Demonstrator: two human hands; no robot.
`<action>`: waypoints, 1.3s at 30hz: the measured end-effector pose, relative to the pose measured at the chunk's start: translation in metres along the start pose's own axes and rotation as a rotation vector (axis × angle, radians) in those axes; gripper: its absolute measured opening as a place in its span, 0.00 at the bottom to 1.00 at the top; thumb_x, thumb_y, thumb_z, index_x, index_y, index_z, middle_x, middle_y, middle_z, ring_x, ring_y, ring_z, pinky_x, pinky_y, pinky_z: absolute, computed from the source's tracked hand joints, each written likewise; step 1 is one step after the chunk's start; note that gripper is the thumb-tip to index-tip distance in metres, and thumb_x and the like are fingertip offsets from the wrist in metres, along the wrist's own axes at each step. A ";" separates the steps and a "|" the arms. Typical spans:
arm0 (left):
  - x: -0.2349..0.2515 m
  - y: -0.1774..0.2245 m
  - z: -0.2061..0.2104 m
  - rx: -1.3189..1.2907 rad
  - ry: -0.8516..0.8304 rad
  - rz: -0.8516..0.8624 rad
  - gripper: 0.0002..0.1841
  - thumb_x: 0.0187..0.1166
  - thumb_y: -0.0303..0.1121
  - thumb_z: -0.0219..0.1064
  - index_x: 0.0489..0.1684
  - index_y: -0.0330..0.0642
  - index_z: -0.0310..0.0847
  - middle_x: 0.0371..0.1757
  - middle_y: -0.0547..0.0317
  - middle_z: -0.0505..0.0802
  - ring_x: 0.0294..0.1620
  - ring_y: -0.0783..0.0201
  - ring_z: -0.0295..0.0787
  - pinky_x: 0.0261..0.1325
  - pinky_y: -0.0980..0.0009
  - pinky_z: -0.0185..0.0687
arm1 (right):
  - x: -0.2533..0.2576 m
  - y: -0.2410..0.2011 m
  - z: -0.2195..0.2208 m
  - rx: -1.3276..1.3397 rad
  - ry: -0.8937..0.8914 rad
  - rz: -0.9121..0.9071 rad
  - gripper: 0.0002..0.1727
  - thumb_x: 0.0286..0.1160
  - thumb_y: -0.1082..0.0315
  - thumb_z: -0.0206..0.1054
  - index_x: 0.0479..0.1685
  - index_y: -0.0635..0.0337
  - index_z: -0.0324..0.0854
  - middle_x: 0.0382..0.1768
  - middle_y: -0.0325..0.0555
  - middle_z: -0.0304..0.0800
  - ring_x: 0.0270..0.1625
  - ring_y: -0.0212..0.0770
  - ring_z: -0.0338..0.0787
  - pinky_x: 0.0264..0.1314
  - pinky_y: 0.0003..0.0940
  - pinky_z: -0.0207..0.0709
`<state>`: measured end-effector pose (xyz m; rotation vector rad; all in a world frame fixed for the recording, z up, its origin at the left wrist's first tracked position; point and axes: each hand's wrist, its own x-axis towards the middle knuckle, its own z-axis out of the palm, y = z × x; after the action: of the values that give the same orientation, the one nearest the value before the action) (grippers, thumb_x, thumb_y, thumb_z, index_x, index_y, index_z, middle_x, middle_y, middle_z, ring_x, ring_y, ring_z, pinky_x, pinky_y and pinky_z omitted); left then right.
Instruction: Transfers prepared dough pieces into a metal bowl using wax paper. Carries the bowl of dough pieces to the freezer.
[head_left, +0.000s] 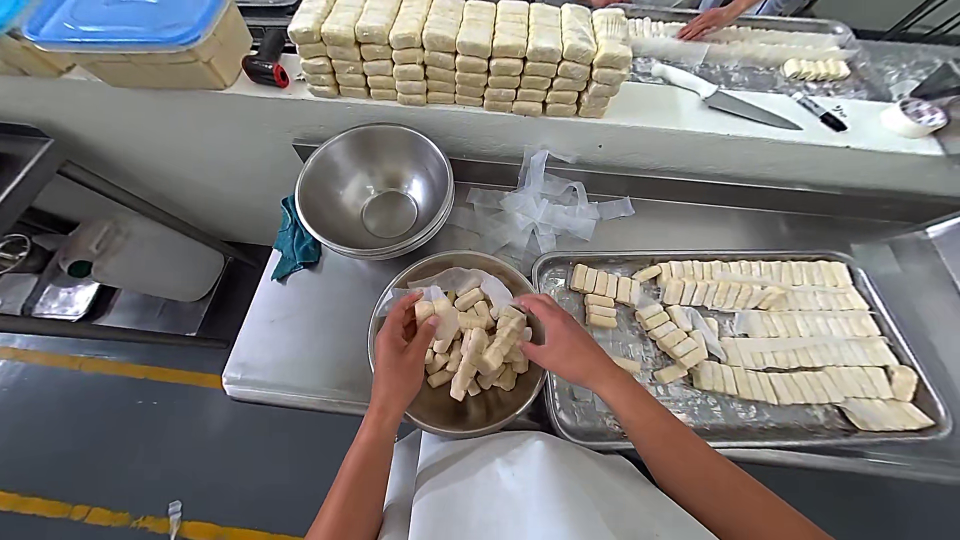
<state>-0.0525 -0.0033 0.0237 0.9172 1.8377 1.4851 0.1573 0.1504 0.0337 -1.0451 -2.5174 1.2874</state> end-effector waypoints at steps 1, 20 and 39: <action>-0.002 0.007 -0.001 -0.035 -0.017 0.030 0.22 0.83 0.27 0.65 0.76 0.36 0.74 0.60 0.52 0.91 0.55 0.67 0.91 0.62 0.68 0.88 | 0.003 -0.007 0.000 0.014 0.039 -0.066 0.32 0.70 0.63 0.79 0.75 0.61 0.77 0.76 0.55 0.77 0.76 0.52 0.80 0.75 0.56 0.77; -0.018 0.016 0.012 -0.135 0.113 0.085 0.18 0.83 0.28 0.60 0.70 0.38 0.72 0.49 0.59 0.93 0.43 0.68 0.94 0.48 0.70 0.92 | 0.026 -0.028 0.016 0.161 0.050 -0.153 0.24 0.66 0.59 0.82 0.56 0.65 0.84 0.36 0.49 0.88 0.34 0.40 0.87 0.39 0.38 0.84; 0.010 -0.032 -0.036 0.110 0.078 -0.178 0.23 0.84 0.28 0.63 0.77 0.37 0.70 0.64 0.43 0.87 0.54 0.53 0.91 0.54 0.52 0.90 | 0.040 -0.036 -0.043 0.363 0.315 -0.386 0.06 0.79 0.71 0.67 0.45 0.64 0.86 0.35 0.36 0.91 0.36 0.26 0.89 0.43 0.27 0.88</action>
<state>-0.0915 -0.0199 -0.0007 0.7332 2.0178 1.3390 0.1253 0.1900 0.0797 -0.5900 -2.0223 1.2779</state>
